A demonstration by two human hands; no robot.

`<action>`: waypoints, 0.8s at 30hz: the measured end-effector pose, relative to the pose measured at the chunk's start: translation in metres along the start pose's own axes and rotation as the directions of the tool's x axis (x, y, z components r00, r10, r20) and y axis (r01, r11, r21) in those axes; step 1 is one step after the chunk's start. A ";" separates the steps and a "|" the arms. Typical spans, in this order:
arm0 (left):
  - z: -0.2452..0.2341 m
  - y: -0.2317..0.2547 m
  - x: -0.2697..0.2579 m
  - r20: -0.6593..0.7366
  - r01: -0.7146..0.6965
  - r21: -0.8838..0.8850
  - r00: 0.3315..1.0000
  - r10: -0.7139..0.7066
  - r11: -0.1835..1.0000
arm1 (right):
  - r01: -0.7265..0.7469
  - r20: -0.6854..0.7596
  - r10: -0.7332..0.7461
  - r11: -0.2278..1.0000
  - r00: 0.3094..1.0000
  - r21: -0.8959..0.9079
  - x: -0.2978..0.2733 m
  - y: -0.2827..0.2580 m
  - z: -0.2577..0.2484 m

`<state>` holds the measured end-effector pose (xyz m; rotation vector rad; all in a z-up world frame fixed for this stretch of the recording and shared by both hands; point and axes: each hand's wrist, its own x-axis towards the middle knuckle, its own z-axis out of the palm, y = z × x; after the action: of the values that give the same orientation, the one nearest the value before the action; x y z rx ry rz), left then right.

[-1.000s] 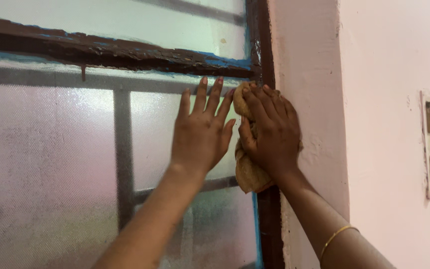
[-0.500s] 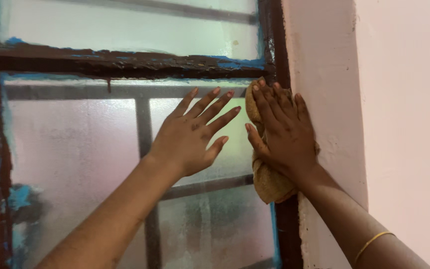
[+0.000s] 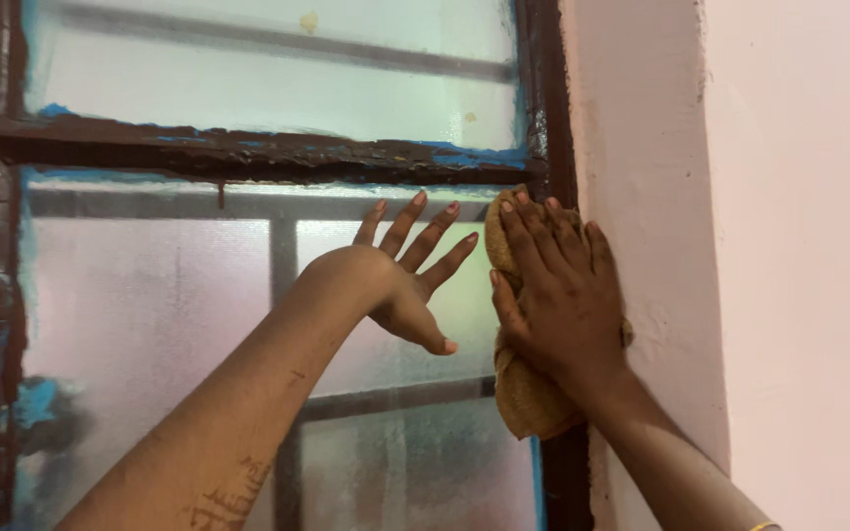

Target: The person wipes the glass and the dark wooden frame of a window using a cloth.

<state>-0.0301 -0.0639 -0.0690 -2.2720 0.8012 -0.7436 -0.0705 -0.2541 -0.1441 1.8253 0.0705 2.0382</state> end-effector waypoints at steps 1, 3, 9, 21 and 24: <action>0.000 0.001 0.003 -0.007 -0.005 -0.006 1.000 0.005 1.000 | -0.009 -0.011 0.008 1.000 1.000 -0.008 0.000 -0.001 0.002; 0.003 0.002 0.007 -0.052 0.007 -0.034 0.999 -0.009 0.999 | -0.016 -0.013 0.016 1.000 1.000 -0.014 -0.002 -0.002 0.003; 0.022 -0.001 0.009 -0.281 -0.091 -0.230 0.959 0.023 0.969 | -0.029 -0.001 0.029 0.999 1.000 0.020 -0.011 -0.008 -0.002; 0.048 0.009 0.008 -0.748 -0.217 -0.347 0.650 -0.130 0.912 | -0.053 0.015 0.053 0.999 0.998 0.012 -0.040 -0.022 -0.012; 0.059 0.008 0.020 -0.812 -0.398 -0.510 0.516 -0.274 0.762 | -0.051 -0.018 0.051 0.999 0.999 0.008 -0.040 -0.023 -0.010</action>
<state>0.0194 -0.0619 -0.1078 -2.2989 1.8673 -1.8994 -0.0713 -0.2435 -0.1907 1.8311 0.0372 2.0918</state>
